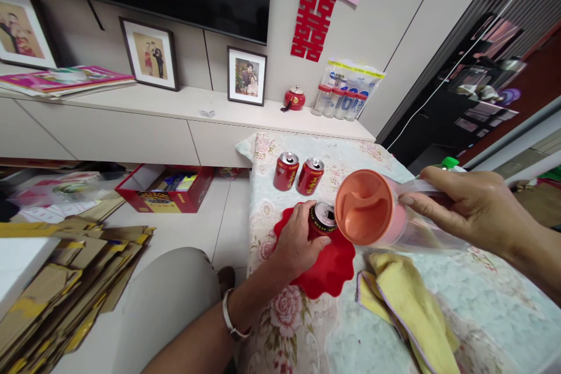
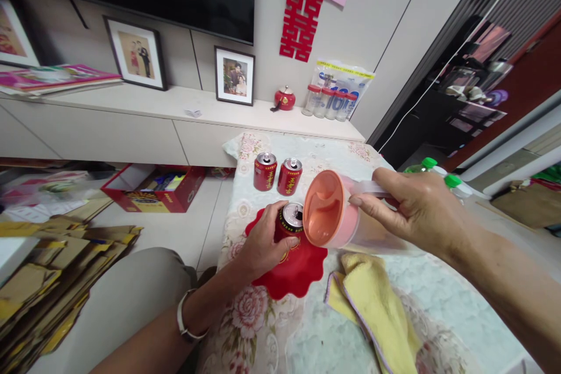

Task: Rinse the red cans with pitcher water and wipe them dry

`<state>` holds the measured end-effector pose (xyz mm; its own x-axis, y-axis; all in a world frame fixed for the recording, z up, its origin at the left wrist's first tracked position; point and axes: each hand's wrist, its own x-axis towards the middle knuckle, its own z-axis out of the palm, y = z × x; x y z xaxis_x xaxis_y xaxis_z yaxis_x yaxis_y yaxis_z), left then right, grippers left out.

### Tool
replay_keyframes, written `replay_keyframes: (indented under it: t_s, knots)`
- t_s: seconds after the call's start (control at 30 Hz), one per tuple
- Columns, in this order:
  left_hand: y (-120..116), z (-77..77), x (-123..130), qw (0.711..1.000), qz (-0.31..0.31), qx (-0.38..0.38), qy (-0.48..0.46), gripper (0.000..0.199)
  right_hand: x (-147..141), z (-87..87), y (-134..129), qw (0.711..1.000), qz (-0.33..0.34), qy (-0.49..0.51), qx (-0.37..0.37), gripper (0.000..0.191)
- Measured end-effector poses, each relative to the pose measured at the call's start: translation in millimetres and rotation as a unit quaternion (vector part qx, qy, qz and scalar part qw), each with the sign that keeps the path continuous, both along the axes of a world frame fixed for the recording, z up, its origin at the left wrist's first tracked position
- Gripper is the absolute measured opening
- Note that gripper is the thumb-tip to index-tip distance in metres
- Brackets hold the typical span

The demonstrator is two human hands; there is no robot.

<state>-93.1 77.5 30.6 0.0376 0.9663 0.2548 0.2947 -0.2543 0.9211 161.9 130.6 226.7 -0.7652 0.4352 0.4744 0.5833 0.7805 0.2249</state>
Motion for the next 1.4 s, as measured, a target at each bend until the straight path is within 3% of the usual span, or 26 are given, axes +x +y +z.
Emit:
replay_keyframes:
  t_s: [0.7, 0.97, 1.4]
  knots:
    - [1, -0.7, -1, 1.000, -0.001, -0.001, -0.002, 0.069, 4, -3.5, 1, 0.999, -0.011, 0.018, -0.024, 0.051]
    - [0, -1.6, 0, 1.000, 0.001, -0.001, -0.002, 0.069, -5, 5.8, -4, 1.000, 0.003, -0.007, -0.005, 0.053]
    - [1, -0.3, -1, 1.000, -0.001, 0.002, -0.004, 0.069, -5, 4.6, -4, 1.000, 0.001, 0.014, -0.025, 0.054]
